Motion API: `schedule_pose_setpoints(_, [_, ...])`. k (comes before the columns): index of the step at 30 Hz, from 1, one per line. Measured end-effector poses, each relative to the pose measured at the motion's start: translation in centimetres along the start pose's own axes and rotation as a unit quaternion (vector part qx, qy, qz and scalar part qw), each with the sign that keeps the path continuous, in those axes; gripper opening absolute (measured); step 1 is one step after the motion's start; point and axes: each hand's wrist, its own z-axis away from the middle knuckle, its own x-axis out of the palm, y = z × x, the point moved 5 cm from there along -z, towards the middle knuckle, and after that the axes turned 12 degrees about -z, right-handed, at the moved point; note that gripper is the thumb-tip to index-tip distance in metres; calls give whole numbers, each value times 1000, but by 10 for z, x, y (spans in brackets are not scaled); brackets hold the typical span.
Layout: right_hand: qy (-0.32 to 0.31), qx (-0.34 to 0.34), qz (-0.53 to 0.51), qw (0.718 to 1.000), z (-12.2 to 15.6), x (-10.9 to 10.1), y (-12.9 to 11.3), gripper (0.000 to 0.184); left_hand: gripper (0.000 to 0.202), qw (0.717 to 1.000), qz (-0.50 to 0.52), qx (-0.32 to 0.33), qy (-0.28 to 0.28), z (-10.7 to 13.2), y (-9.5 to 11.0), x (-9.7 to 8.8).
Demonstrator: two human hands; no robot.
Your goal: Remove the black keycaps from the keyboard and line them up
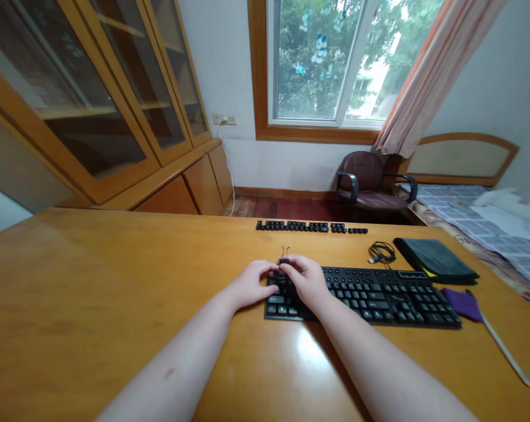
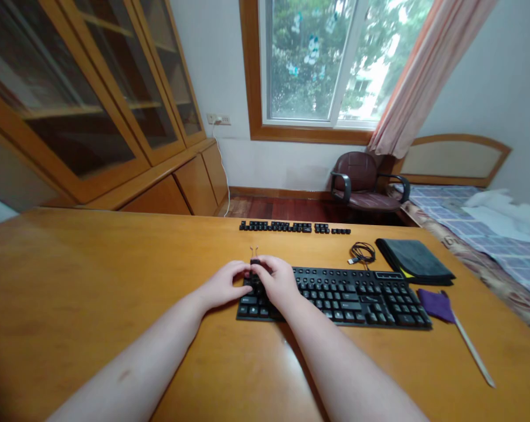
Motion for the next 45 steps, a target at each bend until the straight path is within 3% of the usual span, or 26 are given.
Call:
schedule_pose_setpoints(9, [-12,-3,78,997,-1,4,10,11,16,1000,-14,-4,5,-2,4,2])
schedule_pose_setpoints(17, [-72,13,127,989,-4,11,9,12,13,999,-38,9,16,-2,5,3])
schedule_pose_setpoints(22, [-115,-11,210,971,-3,16,-1,11,15,999,-24,23,17,-1,6,4])
schedule_pose_setpoints(27, [-144,-38,229,962,0,17,-5,11,10,999,2,31,17,-2,7,2])
schedule_pose_setpoints(32, [-124,-26,205,970,0,13,-2,13,9,1000,1,27,-8,-4,6,1])
schedule_pose_setpoints(39, [-83,-6,164,983,0,8,0,14,10,1000,-21,11,-1,-4,2,1])
schedule_pose_setpoints(45, [-7,80,-60,995,1,2,20,15,18,999,-18,-10,37,-3,3,1])
